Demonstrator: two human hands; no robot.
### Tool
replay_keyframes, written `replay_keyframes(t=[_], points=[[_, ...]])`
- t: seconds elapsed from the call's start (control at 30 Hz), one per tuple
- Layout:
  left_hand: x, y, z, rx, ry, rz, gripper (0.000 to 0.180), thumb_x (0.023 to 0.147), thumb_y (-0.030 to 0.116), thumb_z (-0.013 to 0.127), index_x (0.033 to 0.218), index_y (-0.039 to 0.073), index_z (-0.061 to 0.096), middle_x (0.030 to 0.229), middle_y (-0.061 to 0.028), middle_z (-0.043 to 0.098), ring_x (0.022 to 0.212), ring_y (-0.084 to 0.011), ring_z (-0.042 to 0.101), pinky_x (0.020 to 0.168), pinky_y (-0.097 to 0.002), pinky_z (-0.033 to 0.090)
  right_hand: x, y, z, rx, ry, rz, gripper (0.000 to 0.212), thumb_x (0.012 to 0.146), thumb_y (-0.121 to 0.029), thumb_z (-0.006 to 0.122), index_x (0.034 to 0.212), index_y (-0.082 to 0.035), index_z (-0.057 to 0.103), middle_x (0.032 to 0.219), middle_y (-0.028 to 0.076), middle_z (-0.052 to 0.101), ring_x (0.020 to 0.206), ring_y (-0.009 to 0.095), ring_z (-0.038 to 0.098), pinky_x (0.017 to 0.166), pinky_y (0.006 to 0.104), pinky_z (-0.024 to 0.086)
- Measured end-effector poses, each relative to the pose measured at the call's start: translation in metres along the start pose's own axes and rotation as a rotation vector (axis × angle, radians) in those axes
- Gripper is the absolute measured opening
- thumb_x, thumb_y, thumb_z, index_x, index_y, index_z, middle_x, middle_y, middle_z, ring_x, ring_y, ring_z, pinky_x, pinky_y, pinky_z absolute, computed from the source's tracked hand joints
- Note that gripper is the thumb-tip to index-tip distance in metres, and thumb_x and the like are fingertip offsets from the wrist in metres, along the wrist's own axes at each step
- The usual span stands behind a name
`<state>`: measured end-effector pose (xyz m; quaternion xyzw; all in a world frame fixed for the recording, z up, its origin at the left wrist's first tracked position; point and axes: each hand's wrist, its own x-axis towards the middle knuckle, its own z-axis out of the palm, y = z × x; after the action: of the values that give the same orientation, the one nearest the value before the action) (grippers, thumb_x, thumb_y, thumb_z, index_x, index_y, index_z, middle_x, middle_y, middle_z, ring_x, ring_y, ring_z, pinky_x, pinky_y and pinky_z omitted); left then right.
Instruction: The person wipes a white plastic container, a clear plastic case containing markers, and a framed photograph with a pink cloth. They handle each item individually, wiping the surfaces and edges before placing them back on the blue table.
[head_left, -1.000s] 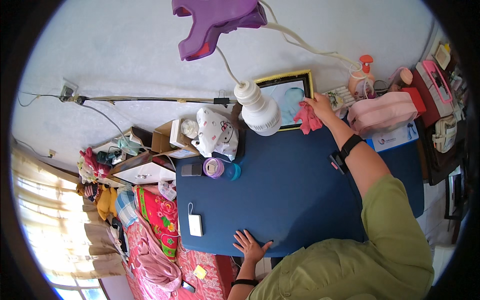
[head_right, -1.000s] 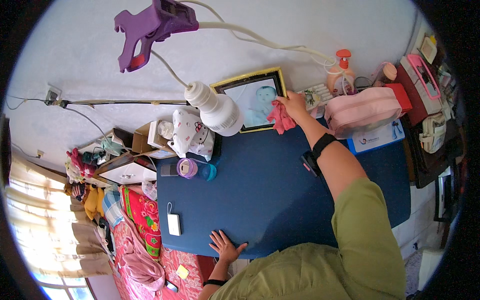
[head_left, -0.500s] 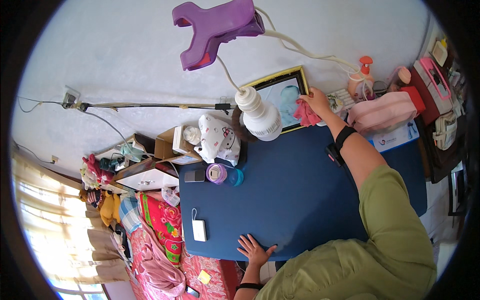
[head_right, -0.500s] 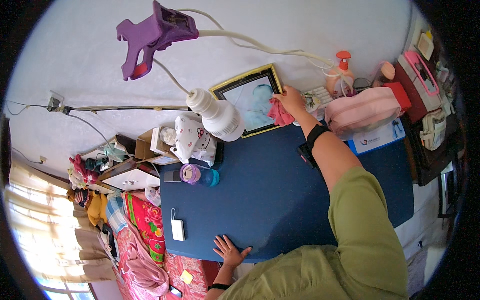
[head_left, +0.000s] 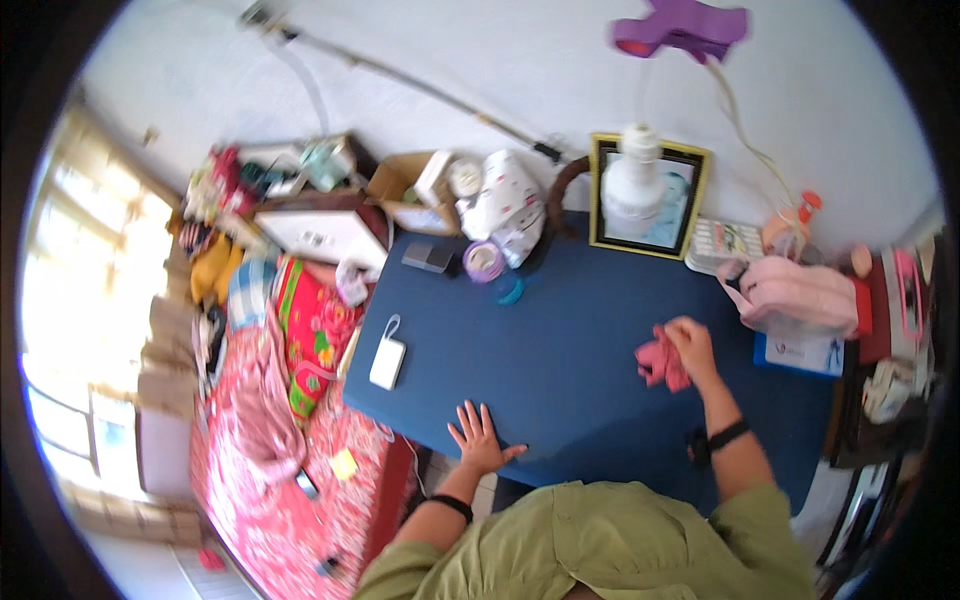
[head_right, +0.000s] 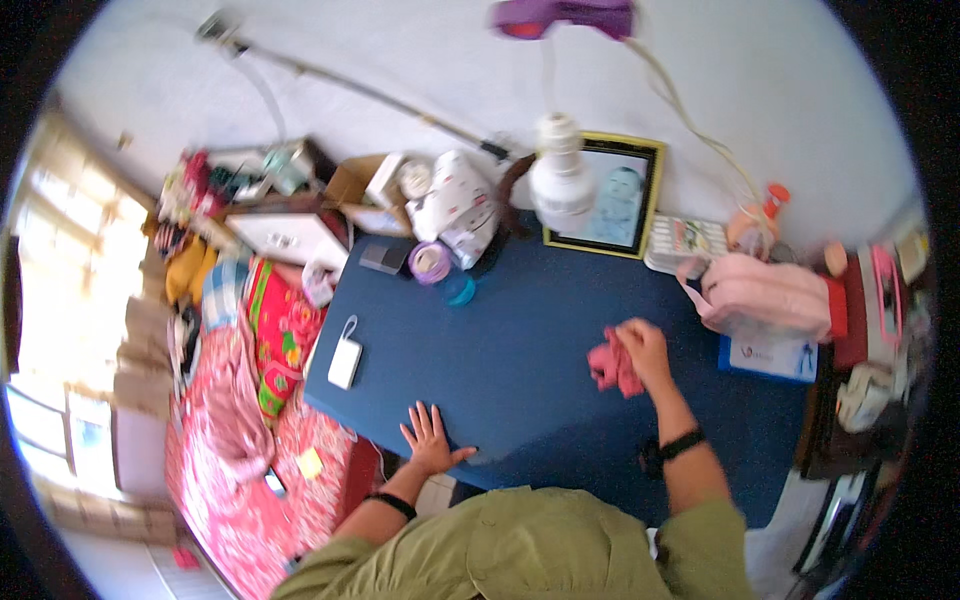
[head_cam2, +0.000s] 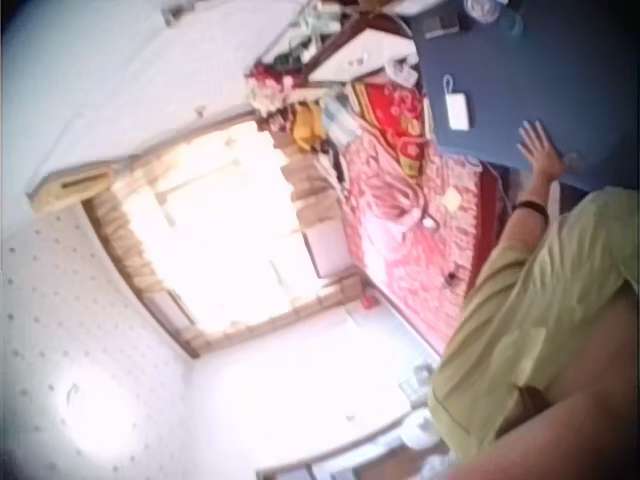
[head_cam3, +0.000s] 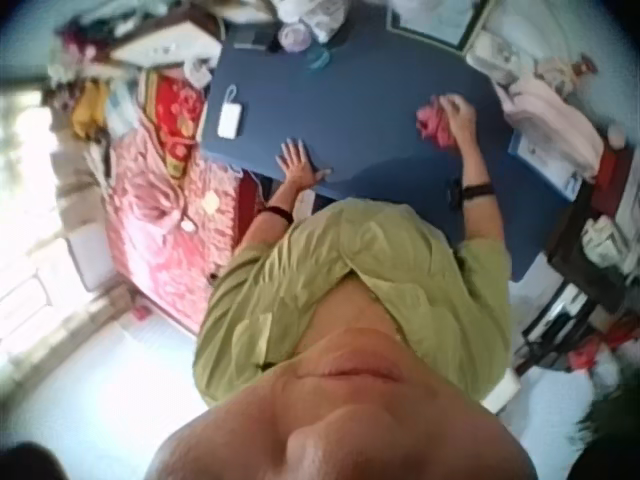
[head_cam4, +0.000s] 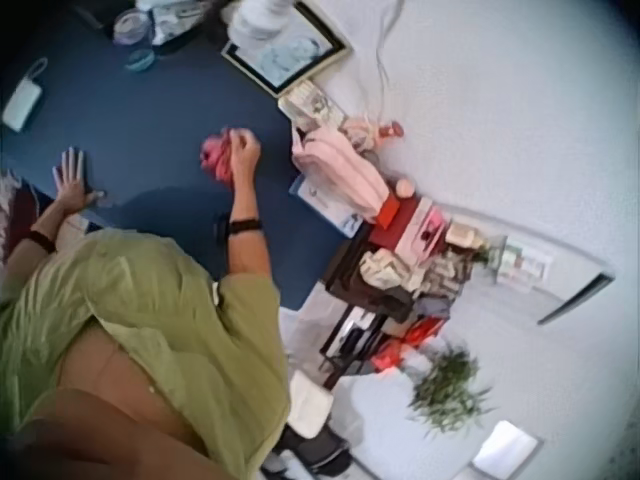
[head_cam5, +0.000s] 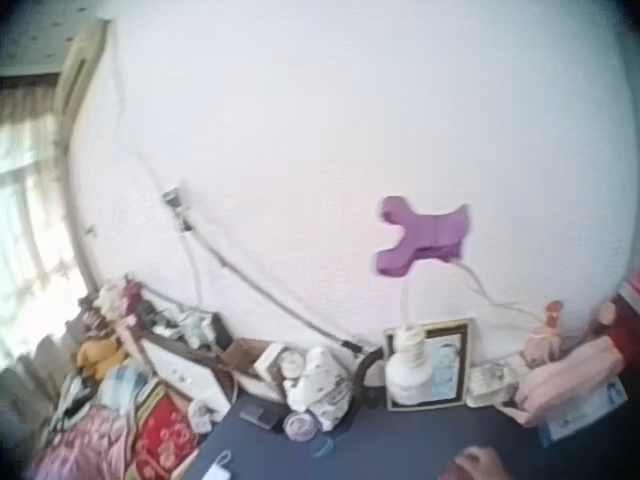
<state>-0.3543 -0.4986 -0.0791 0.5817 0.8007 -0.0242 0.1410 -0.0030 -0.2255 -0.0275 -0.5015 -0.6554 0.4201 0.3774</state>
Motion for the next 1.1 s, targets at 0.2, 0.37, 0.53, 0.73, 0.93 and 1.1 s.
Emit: replay_keyframes(t=[0.2,0.37,0.53,0.73,0.93,1.1], points=[[-0.002,0.002,-0.008,-0.03,-0.046,-0.053,0.125,0.063,0.082,0.055,0.147,0.0,0.011,0.153,-0.026,-0.002,0.141,-0.0421,-0.006,0.105,-0.0673,-0.001,-0.102,-0.002,-0.004,-0.278,-0.067,-0.014,0.016,0.085,-0.015,0.063,0.085,0.001,0.062,0.076,0.014,0.063,0.068,0.025,0.061,0.065,0.0342,0.047],[-0.003,0.006,-0.019,-0.047,-0.099,-0.088,0.124,0.064,0.081,0.055,0.149,0.003,0.007,0.153,-0.0232,-0.005,0.142,-0.0396,-0.009,0.107,-0.0641,-0.004,-0.139,-0.028,-0.015,-0.47,-0.228,-0.254,0.034,0.075,-0.007,0.068,0.106,-0.004,0.057,0.107,0.014,0.057,0.1,0.034,0.053,0.086,0.0411,0.043],[-0.012,0.011,-0.021,-0.075,-0.113,-0.13,0.121,0.067,0.08,0.054,0.149,0.005,0.007,0.154,-0.0219,-0.005,0.142,-0.0385,-0.011,0.109,-0.0592,-0.005,-0.169,0.002,-0.006,-0.566,-0.231,-0.288,0.046,0.071,0.0,0.068,0.114,-0.007,0.055,0.115,0.014,0.054,0.108,0.035,0.048,0.093,0.0435,0.04],[-0.017,0.006,-0.026,-0.044,-0.143,-0.108,0.118,0.069,0.078,0.054,0.149,0.005,0.007,0.154,-0.0198,-0.005,0.142,-0.0379,-0.009,0.11,-0.0599,-0.001,-0.173,0.014,0.002,-0.53,-0.103,-0.298,0.039,0.072,0.001,0.065,0.11,-0.006,0.057,0.112,0.014,0.055,0.107,0.033,0.049,0.094,0.0414,0.039],[-0.018,-0.009,-0.044,0.037,-0.074,0.033,0.094,0.073,0.058,0.067,0.144,0.01,0.028,0.149,-0.0202,0.018,0.137,-0.0412,0.015,0.108,-0.0589,0.016,-0.176,0.017,0.014,-0.528,-0.009,-0.231,0.04,0.073,0.001,0.065,0.111,-0.006,0.057,0.112,0.014,0.055,0.108,0.034,0.049,0.095,0.0423,0.039],[0.036,-0.09,-0.075,-0.328,0.052,-0.024,0.027,0.079,0.025,0.067,0.099,0.008,0.063,0.104,-0.0123,0.06,0.099,-0.0322,0.057,0.087,-0.0448,0.045,-0.18,0.014,0.027,-0.565,0.09,-0.178,0.039,0.073,-0.001,0.065,0.111,-0.006,0.057,0.112,0.014,0.056,0.107,0.034,0.05,0.095,0.0424,0.038]])
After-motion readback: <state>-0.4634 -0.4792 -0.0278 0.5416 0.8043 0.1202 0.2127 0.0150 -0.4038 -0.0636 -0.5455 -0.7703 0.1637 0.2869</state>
